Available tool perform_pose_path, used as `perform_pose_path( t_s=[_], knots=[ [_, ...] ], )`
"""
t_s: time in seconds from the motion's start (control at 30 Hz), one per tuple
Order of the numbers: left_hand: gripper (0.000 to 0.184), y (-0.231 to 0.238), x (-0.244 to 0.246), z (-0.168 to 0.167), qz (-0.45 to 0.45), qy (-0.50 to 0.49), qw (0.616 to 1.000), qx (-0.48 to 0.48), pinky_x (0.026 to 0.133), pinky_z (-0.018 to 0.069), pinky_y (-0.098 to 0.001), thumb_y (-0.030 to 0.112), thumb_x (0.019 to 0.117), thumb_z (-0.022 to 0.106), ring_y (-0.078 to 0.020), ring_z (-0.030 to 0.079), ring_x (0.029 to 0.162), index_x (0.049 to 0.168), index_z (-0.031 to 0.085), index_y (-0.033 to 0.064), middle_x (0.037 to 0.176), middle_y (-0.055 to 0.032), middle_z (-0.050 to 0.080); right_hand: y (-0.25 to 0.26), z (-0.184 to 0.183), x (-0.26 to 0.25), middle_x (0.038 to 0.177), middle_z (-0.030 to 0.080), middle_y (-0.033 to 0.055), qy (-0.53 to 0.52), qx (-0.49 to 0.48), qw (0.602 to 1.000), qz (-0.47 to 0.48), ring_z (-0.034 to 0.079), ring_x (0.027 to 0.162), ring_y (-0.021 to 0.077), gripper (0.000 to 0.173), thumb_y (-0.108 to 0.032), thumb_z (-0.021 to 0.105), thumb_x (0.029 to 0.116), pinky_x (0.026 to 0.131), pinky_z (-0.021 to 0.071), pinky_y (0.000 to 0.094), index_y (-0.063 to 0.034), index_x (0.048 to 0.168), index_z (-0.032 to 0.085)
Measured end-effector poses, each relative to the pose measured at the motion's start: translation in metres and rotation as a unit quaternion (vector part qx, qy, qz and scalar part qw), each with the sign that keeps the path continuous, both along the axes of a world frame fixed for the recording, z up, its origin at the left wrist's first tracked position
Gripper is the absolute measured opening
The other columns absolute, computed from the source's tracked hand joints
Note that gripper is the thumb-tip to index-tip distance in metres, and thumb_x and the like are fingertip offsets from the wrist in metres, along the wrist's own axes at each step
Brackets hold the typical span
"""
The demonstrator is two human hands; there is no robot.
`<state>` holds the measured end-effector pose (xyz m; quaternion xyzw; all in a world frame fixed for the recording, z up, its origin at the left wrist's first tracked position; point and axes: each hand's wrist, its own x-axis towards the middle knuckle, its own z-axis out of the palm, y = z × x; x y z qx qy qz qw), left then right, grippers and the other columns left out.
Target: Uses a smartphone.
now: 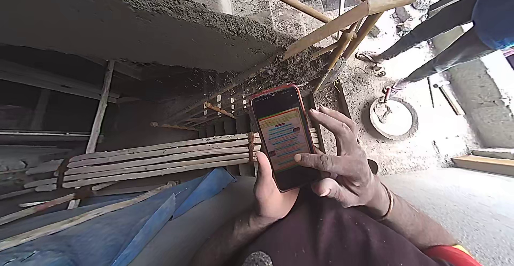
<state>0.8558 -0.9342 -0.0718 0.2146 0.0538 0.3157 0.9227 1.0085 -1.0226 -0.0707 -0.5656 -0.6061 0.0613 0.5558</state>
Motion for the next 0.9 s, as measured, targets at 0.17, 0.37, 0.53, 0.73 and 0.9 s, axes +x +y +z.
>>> perform_pose_path(
  t_s=[0.17,0.37,0.53,0.73,0.9],
  knots=[
    [0.056,-0.0002,0.0001,0.0005,0.004,-0.004,1.0,0.004,0.108,0.048,-0.0473,0.055,0.1023,0.047,-0.0234,0.062,0.125,0.137,0.059,0.0121,0.131,-0.0112,0.066,0.0005,-0.0001,-0.0001,0.159,0.041,0.0171,-0.002,-0.002,1.0,0.001,0.023,0.153,0.0368,0.051,-0.065,0.045,0.1008,0.123,0.025,0.0555,-0.0272,0.112,0.078],
    [0.056,-0.0008,0.0001,0.0008,0.009,0.004,1.0,0.003,0.108,0.0482,-0.0475,0.055,0.1019,0.048,-0.0231,0.062,0.125,0.137,0.058,0.0128,0.131,-0.0107,0.066,-0.0003,-0.0005,-0.0001,0.159,0.04,0.0162,0.0,-0.006,1.0,-0.001,0.023,0.154,0.0369,0.05,-0.064,0.046,0.1005,0.123,0.0253,0.0557,-0.0281,0.113,0.078],
    [0.056,-0.0008,-0.0001,0.0003,0.01,0.006,1.0,0.001,0.108,0.0484,-0.0472,0.055,0.1018,0.049,-0.023,0.062,0.125,0.137,0.058,0.0128,0.13,-0.0109,0.066,0.0,-0.0007,-0.0001,0.159,0.041,0.0161,0.002,-0.004,1.0,0.0,0.023,0.153,0.037,0.049,-0.064,0.047,0.1002,0.123,0.0259,0.0555,-0.028,0.112,0.078],
    [0.056,-0.0004,0.0002,0.0004,0.009,0.001,1.0,0.002,0.108,0.0484,-0.0473,0.054,0.1024,0.048,-0.0235,0.062,0.125,0.137,0.058,0.0121,0.13,-0.0111,0.066,0.0001,-0.0017,-0.0003,0.159,0.041,0.016,0.005,-0.001,1.0,0.0,0.023,0.153,0.0371,0.05,-0.064,0.046,0.1004,0.123,0.0254,0.0558,-0.0279,0.112,0.078],
    [0.055,-0.0009,-0.0001,0.0001,0.01,0.004,1.0,0.001,0.107,0.0486,-0.0478,0.054,0.102,0.049,-0.0237,0.062,0.125,0.137,0.058,0.0127,0.13,-0.0112,0.066,-0.0004,-0.0013,-0.0004,0.16,0.04,0.0158,0.002,-0.007,1.0,-0.001,0.022,0.154,0.037,0.05,-0.065,0.046,0.1002,0.123,0.025,0.0559,-0.0287,0.113,0.078]
  ],
)
